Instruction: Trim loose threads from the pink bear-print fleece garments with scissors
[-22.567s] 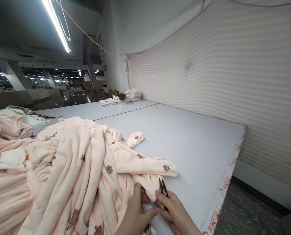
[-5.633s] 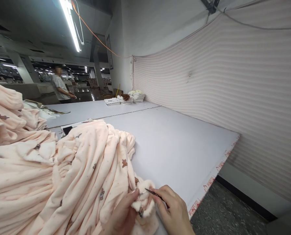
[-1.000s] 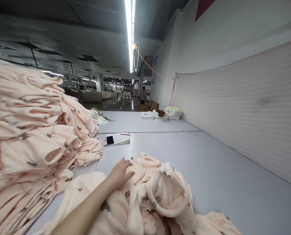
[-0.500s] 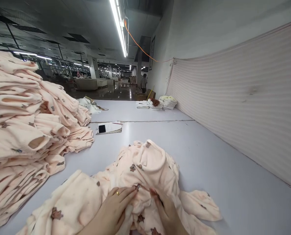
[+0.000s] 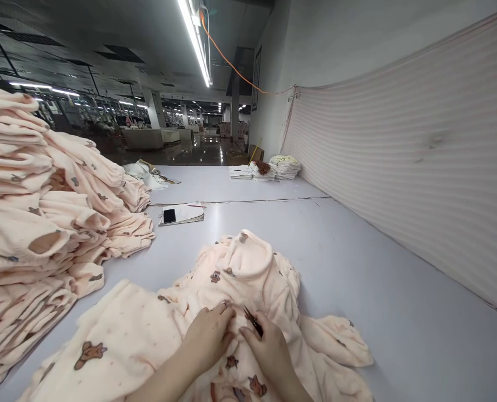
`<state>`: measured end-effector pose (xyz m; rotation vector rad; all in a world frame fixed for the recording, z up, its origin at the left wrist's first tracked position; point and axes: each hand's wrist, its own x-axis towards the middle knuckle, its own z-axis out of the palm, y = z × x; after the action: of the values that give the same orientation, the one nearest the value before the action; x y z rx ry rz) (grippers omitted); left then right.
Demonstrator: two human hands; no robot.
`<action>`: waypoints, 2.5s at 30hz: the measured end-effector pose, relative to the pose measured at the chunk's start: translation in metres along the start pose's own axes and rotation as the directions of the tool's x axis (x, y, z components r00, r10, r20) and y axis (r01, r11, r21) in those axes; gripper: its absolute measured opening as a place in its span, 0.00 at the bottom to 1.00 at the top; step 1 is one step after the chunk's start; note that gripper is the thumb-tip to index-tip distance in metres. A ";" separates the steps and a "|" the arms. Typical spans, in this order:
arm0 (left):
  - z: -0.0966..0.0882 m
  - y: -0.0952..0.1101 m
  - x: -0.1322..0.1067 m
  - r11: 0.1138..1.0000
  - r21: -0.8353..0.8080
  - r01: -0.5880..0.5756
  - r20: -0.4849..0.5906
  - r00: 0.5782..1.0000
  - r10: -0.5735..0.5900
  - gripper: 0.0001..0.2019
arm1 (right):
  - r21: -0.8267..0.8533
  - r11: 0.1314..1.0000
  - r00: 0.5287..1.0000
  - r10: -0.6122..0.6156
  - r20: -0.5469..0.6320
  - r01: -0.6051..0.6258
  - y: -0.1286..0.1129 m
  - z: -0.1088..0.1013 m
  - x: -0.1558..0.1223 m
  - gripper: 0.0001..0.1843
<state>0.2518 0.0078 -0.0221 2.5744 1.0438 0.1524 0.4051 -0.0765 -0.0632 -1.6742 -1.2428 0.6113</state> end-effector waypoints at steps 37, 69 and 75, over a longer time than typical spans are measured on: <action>0.006 -0.012 0.003 0.785 -0.592 0.182 0.121 0.983 -0.136 0.04 | -0.204 0.976 0.967 -0.126 -0.224 0.080 -0.029 -0.022 0.024 0.14; -0.039 0.026 0.062 0.910 -0.282 -0.304 -0.308 0.927 0.214 0.13 | 0.571 0.815 0.939 0.267 -0.218 -0.100 -0.026 -0.053 0.085 0.10; -0.072 0.023 0.094 0.519 -0.854 -0.028 0.036 0.993 0.113 0.18 | 0.779 0.613 0.979 0.202 0.008 -0.133 -0.040 -0.061 0.064 0.14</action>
<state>0.3184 0.0779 0.0504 1.6651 0.5775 0.4491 0.4597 -0.0386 0.0081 -1.0403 -0.5879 1.0151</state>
